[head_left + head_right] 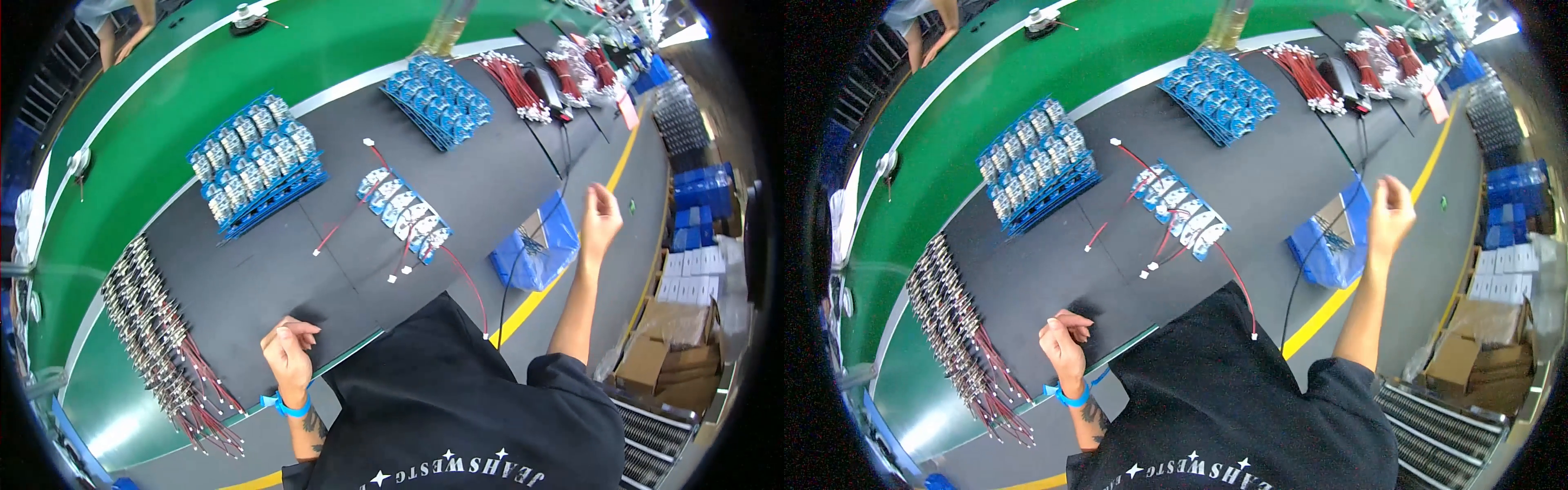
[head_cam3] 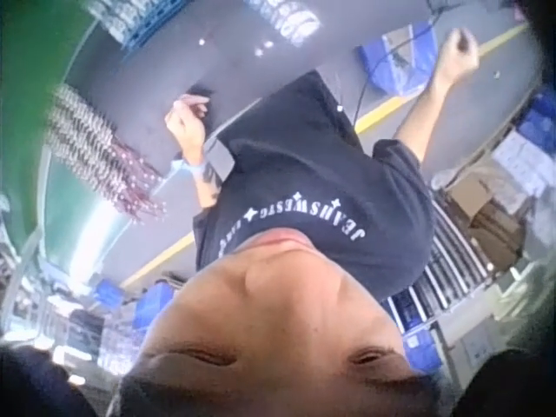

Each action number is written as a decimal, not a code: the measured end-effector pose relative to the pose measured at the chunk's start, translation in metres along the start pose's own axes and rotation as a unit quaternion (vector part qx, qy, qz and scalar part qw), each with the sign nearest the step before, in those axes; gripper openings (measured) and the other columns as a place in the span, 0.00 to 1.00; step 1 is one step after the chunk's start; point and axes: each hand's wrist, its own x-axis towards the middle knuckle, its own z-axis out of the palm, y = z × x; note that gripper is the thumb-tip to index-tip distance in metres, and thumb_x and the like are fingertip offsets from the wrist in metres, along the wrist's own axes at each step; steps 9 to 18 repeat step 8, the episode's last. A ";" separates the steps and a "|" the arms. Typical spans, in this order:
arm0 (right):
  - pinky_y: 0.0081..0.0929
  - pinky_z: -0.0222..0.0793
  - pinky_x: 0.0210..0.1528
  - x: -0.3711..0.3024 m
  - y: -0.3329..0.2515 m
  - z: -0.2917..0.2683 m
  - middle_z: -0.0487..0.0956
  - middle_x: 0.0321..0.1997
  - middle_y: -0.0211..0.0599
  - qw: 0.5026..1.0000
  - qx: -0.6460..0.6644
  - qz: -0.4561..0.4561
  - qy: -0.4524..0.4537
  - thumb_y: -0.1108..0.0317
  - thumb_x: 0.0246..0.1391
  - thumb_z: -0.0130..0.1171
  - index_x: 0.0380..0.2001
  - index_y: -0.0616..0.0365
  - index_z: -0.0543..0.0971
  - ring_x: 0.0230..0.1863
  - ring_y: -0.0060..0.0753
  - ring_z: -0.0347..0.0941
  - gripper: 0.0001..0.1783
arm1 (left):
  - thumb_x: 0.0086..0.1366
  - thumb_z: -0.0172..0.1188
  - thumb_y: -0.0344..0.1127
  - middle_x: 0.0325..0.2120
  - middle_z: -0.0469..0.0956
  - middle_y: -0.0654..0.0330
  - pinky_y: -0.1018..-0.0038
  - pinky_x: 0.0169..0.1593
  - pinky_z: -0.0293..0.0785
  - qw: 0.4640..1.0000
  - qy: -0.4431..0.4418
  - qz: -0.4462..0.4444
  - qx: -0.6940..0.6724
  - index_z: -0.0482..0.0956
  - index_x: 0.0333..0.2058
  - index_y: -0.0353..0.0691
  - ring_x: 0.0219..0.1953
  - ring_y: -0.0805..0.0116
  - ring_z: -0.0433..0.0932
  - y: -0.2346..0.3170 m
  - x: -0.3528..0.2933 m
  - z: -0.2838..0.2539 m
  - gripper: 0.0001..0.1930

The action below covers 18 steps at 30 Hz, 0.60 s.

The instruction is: The person connects wires to PCB boards by hand, then organizes the completed units into plastic crates on a workbench.

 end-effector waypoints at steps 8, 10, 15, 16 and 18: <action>0.29 0.71 0.42 -0.090 -0.163 0.112 0.78 0.38 0.51 0.854 0.007 -0.054 -0.518 0.59 0.41 0.68 0.33 0.67 0.78 0.40 0.41 0.76 0.22 | 0.71 0.39 0.42 0.14 0.70 0.60 0.79 0.21 0.62 0.998 0.045 -0.040 -0.002 0.78 0.24 0.29 0.16 0.75 0.67 0.008 -0.006 -0.009 0.26; 0.29 0.71 0.42 -0.090 -0.163 0.112 0.78 0.38 0.51 0.854 0.007 -0.054 -0.518 0.59 0.41 0.68 0.33 0.67 0.78 0.40 0.41 0.76 0.22 | 0.71 0.39 0.42 0.14 0.70 0.60 0.79 0.21 0.62 0.998 0.045 -0.040 -0.002 0.78 0.24 0.29 0.16 0.75 0.67 0.008 -0.006 -0.009 0.26; 0.29 0.71 0.42 -0.090 -0.163 0.112 0.78 0.38 0.51 0.854 0.007 -0.054 -0.518 0.59 0.41 0.68 0.33 0.67 0.78 0.40 0.41 0.76 0.22 | 0.71 0.39 0.42 0.14 0.70 0.60 0.79 0.21 0.62 0.998 0.045 -0.040 -0.002 0.78 0.24 0.29 0.16 0.75 0.67 0.008 -0.006 -0.009 0.26; 0.29 0.71 0.42 -0.090 -0.163 0.112 0.78 0.38 0.51 0.854 0.007 -0.054 -0.518 0.59 0.41 0.68 0.33 0.67 0.78 0.40 0.41 0.76 0.22 | 0.71 0.39 0.42 0.14 0.70 0.60 0.79 0.21 0.62 0.998 0.045 -0.040 -0.002 0.78 0.24 0.29 0.16 0.75 0.67 0.008 -0.006 -0.009 0.26; 0.29 0.71 0.42 -0.090 -0.163 0.112 0.78 0.38 0.51 0.854 0.007 -0.054 -0.518 0.59 0.41 0.68 0.33 0.67 0.78 0.40 0.41 0.76 0.22 | 0.71 0.39 0.42 0.14 0.70 0.60 0.79 0.21 0.62 0.998 0.045 -0.040 -0.002 0.78 0.24 0.29 0.16 0.75 0.67 0.008 -0.006 -0.009 0.26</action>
